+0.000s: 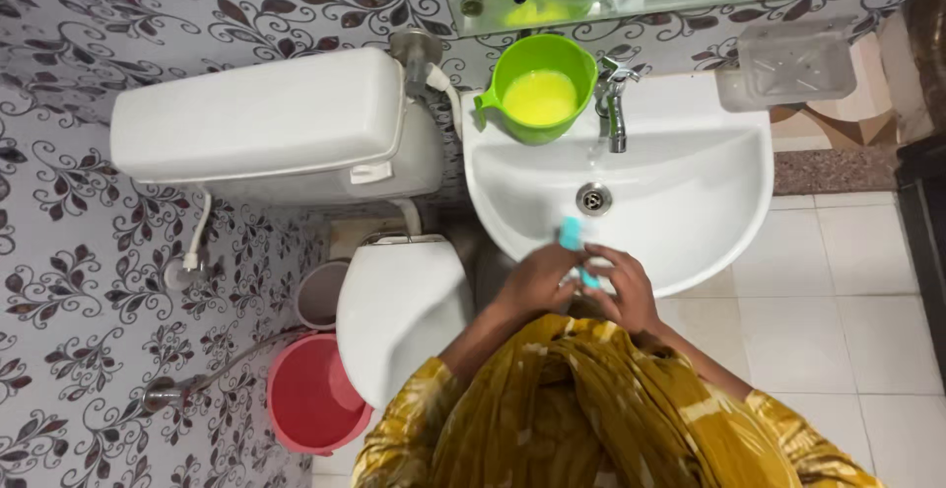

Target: The person scrubs a white bathroom sink using a blue brush and a green cup containing a yellow liquid. They repeatedly dip the brush into the cup and scrub the sink basin, faucet, and drain area. The person occasionally rinses the brush under the running tap.

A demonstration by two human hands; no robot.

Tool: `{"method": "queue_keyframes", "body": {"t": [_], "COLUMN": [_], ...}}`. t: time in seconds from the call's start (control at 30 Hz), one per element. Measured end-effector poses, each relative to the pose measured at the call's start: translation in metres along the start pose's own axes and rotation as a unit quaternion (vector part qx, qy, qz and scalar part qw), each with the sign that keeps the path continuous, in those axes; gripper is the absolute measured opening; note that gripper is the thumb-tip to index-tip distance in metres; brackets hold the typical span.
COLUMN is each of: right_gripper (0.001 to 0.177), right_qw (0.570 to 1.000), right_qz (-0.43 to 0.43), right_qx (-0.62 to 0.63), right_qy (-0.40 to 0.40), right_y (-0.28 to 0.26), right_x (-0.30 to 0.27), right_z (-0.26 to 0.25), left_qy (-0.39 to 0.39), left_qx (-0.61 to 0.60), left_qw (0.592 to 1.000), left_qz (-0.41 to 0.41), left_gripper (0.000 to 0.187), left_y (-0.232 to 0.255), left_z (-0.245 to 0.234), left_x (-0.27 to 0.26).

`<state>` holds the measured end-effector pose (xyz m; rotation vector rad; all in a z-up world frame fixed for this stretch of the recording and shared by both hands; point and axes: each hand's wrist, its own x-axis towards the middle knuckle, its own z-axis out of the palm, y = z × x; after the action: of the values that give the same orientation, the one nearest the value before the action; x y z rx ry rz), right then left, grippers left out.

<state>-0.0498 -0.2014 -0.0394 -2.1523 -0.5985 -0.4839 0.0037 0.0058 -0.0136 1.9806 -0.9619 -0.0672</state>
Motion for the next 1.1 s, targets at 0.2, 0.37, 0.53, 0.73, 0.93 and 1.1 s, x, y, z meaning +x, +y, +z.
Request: {"method": "queue_keyframes", "body": {"t": [0.2, 0.37, 0.53, 0.73, 0.93, 1.1], "right_gripper": [0.043, 0.031, 0.032, 0.049, 0.031, 0.041], "right_qw": [0.979, 0.992, 0.996, 0.984, 0.981, 0.982], "right_qz": [0.176, 0.112, 0.071, 0.112, 0.019, 0.001], "right_qx": [0.033, 0.023, 0.039, 0.020, 0.024, 0.003], "right_qy": [-0.100, -0.048, -0.047, -0.138, -0.193, -0.187], "right_y": [0.006, 0.022, 0.029, 0.052, 0.074, 0.092], "right_x": [0.009, -0.012, -0.016, 0.013, -0.030, -0.010], "right_z": [-0.001, -0.003, -0.025, -0.037, -0.055, -0.067], "left_qy": [0.024, 0.008, 0.138, 0.160, 0.150, 0.145], "left_qx": [-0.003, -0.005, 0.092, 0.052, 0.101, 0.047], "left_qw": [0.998, 0.998, 0.978, 0.984, 0.983, 0.983], "left_qz": [-0.058, -0.064, 0.130, -0.054, 0.036, -0.107], "left_gripper": [0.046, 0.045, 0.055, 0.064, 0.039, 0.039], "left_y": [-0.010, -0.013, -0.037, -0.021, 0.051, 0.047], "left_z": [0.017, 0.035, 0.091, 0.101, 0.099, 0.105], "left_x": [-0.004, -0.011, -0.015, 0.005, 0.012, 0.041]}}
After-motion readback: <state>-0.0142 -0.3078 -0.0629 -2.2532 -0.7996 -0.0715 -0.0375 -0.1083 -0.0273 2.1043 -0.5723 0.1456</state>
